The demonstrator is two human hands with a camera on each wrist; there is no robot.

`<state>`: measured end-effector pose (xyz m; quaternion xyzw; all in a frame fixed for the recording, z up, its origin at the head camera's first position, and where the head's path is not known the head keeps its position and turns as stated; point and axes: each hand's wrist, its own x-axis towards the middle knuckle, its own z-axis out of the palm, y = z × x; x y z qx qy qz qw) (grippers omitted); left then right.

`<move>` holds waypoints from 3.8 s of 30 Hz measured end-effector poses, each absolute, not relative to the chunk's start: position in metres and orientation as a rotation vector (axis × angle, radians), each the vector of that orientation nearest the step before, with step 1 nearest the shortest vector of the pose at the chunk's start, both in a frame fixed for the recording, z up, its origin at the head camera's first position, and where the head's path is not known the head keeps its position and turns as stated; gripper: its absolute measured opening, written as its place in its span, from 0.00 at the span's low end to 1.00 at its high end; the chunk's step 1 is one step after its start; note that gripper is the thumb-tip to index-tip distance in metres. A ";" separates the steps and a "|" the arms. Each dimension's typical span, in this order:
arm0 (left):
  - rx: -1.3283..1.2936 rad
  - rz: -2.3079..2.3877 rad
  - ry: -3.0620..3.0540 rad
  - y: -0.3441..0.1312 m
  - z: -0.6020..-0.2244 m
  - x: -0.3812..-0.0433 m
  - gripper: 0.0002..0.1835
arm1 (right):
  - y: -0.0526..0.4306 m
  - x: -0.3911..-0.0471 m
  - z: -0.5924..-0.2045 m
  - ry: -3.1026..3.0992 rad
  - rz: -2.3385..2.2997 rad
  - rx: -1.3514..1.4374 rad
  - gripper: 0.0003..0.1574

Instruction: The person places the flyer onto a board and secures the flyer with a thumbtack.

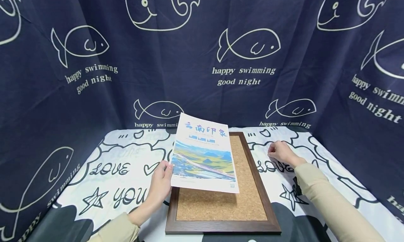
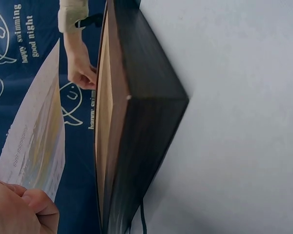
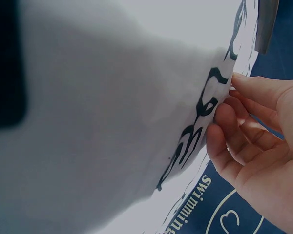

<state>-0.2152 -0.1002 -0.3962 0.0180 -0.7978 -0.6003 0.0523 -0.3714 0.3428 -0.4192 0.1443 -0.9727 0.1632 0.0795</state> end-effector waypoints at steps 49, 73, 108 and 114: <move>-0.131 -2.137 -2.714 -0.071 -0.413 -0.203 0.12 | 0.350 -0.370 -0.425 -2.947 0.582 0.407 0.04; -0.309 -1.589 -2.839 -0.093 -0.410 -0.219 0.05 | 0.346 -0.364 -0.422 -2.915 0.587 0.473 0.03; -1.014 -0.606 -3.121 -0.108 -0.419 -0.249 0.50 | 0.242 -0.405 -0.373 -2.880 1.098 0.412 0.05; -1.015 -0.597 -3.125 -0.108 -0.417 -0.248 0.50 | 0.216 -0.417 -0.375 -2.895 1.069 0.436 0.03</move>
